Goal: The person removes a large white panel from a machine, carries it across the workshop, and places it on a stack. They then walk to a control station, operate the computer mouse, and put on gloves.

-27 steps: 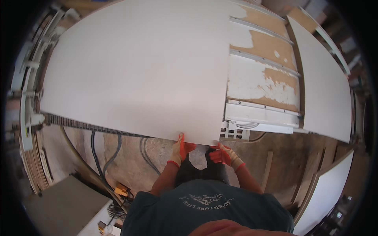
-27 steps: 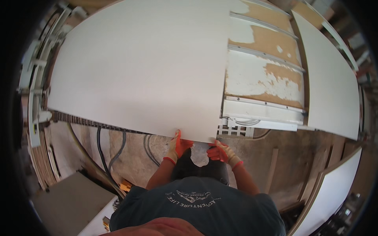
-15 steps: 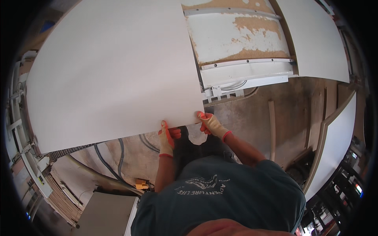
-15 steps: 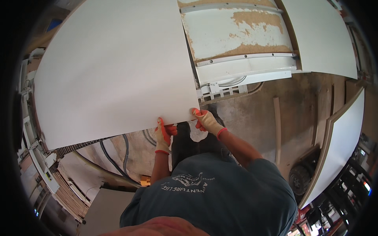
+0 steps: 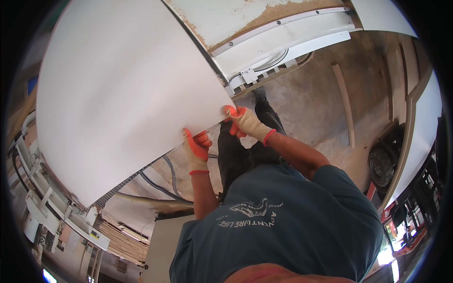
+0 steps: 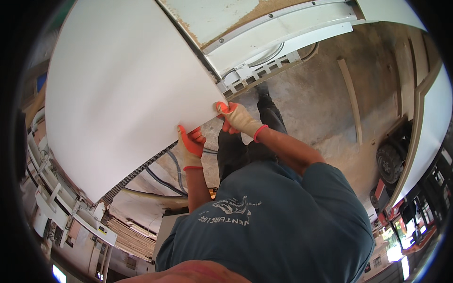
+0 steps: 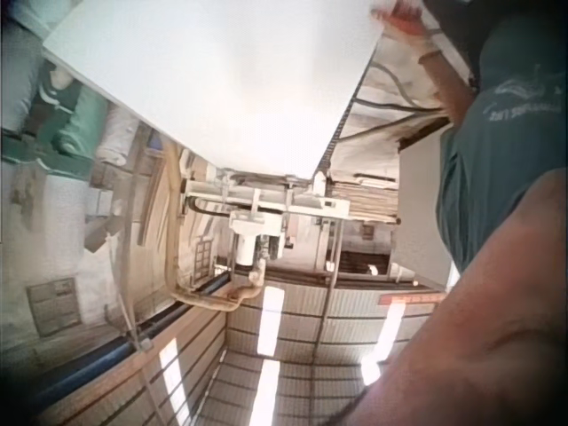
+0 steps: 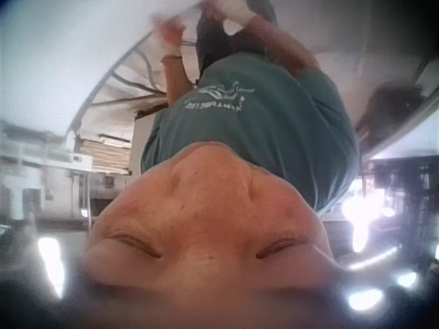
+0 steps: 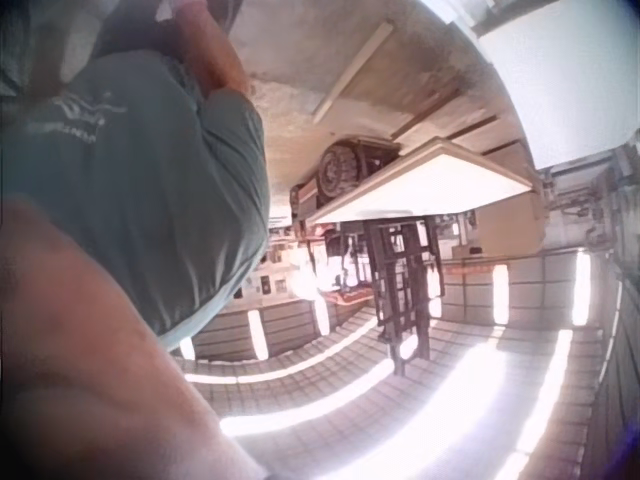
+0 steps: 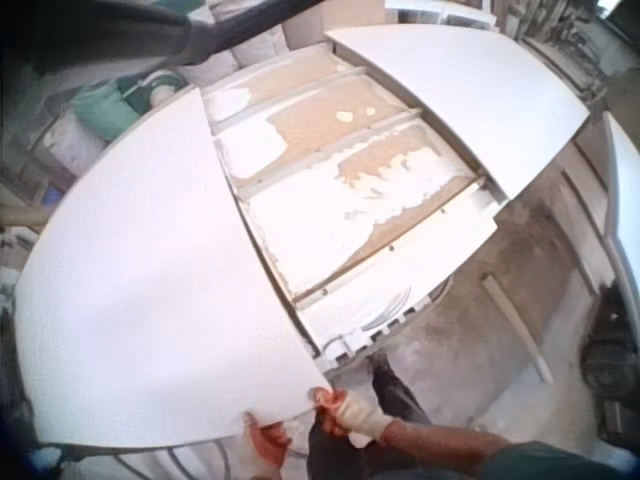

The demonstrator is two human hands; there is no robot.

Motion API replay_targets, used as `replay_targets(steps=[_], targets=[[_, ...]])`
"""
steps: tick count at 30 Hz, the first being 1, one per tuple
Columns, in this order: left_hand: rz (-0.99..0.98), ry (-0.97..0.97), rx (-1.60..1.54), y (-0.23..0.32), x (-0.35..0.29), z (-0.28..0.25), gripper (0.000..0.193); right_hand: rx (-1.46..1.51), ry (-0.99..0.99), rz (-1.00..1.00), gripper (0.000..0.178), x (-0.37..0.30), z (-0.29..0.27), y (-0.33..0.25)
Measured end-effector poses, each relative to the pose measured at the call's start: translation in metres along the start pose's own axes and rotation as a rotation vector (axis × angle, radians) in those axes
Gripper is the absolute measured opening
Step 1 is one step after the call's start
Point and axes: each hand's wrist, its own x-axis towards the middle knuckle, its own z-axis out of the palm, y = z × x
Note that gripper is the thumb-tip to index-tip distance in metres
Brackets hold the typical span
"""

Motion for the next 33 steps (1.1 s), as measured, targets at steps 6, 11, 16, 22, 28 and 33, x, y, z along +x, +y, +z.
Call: replay_targets(steps=[6,11,16,22,28,33], targets=[[0.001,0.256,0.239,0.018,0.018,0.011,0.082,0.296,-0.115,-0.011,0.073,0.015,0.002,-0.016],[-0.008,0.309,0.320,0.037,0.021,0.017,0.093,0.448,-0.294,0.046,0.056,0.021,-0.019,-0.004],[0.005,0.277,0.323,0.036,0.023,0.018,0.086,0.352,-0.009,-0.286,0.040,0.009,-0.058,-0.010],[-0.018,0.367,0.247,0.035,0.022,0.035,0.076,-0.785,0.077,-1.584,0.054,0.067,-0.056,-0.093],[0.016,0.310,0.210,0.038,0.014,0.037,0.060,-0.802,0.121,-1.503,0.047,0.087,-0.023,-0.090],[0.002,0.358,0.167,0.046,0.015,0.027,0.056,-0.836,0.150,-1.425,0.039,0.095,-0.005,-0.079]])
